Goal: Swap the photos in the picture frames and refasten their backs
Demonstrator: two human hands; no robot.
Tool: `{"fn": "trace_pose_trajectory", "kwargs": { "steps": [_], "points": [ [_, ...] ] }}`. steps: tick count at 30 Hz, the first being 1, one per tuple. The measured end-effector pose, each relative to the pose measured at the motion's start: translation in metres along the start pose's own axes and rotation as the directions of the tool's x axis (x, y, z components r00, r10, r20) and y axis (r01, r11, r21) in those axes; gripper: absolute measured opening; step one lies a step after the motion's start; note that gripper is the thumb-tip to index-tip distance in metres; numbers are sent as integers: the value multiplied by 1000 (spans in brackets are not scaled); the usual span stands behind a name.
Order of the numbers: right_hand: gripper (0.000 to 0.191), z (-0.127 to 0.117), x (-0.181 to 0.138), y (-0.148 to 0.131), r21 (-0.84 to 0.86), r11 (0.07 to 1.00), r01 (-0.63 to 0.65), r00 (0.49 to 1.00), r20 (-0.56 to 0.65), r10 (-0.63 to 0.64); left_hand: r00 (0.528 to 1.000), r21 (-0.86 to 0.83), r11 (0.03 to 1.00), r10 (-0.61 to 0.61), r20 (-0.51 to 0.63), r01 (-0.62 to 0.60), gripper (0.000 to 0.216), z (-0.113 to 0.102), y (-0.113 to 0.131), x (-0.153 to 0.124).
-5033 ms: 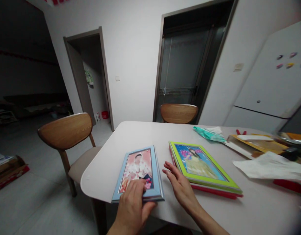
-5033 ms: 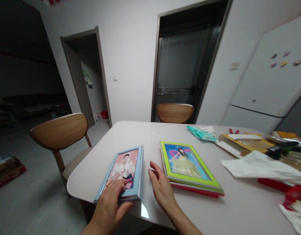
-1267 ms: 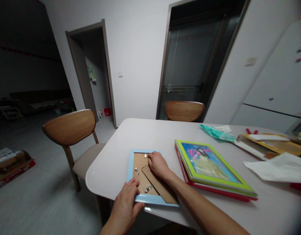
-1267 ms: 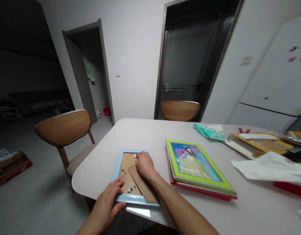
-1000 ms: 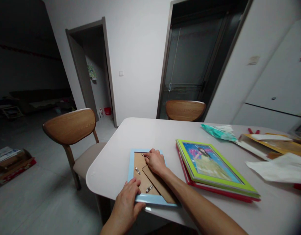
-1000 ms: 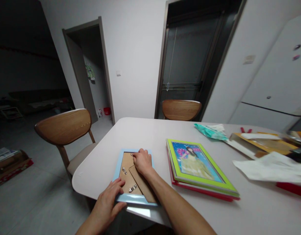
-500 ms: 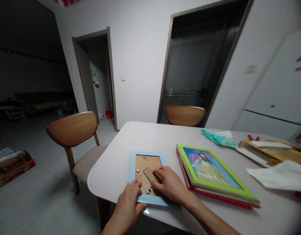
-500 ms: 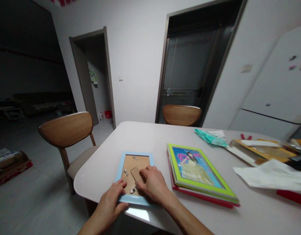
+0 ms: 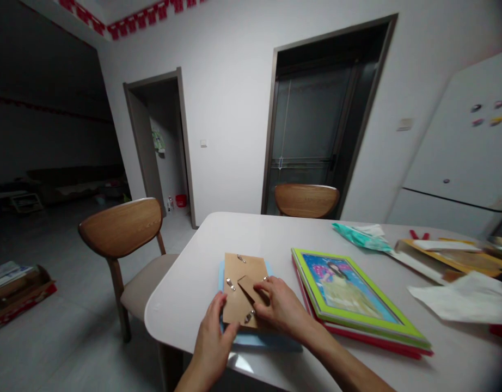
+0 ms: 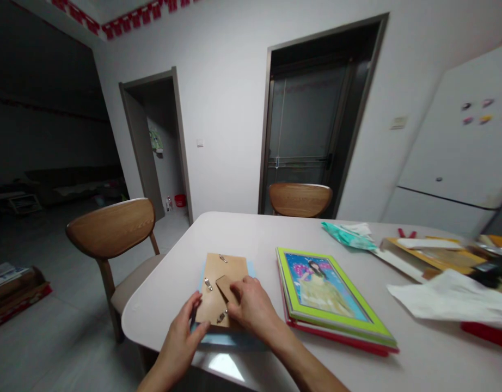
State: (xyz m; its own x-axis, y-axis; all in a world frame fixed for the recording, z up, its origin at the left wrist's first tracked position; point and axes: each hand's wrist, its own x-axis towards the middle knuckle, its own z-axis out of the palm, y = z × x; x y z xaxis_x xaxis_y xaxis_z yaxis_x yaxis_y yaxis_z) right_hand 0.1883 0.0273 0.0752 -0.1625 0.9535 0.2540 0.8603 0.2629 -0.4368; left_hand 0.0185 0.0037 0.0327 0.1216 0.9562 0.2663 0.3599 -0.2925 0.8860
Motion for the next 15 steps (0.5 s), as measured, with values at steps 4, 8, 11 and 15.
{"fn": "trace_pose_trajectory", "kwargs": {
  "steps": [4,8,11,15],
  "points": [
    [28,-4,-5,-24,138,983,125,992,-26,-122,986,-361,927,-144,-86,104,38,-13,4,11],
    [31,2,-8,-11,234,964,127,991,-74,-113,953,-425,876,-291,-85,229,39,-44,-10,11],
    [33,11,-12,22,117,993,-16,997,-74,25,930,-304,903,-350,-112,304,36,-69,-27,7],
    [39,23,-17,54,-53,989,-137,989,-61,134,926,-150,934,-346,-151,324,30,-92,-45,9]
  ]
}}
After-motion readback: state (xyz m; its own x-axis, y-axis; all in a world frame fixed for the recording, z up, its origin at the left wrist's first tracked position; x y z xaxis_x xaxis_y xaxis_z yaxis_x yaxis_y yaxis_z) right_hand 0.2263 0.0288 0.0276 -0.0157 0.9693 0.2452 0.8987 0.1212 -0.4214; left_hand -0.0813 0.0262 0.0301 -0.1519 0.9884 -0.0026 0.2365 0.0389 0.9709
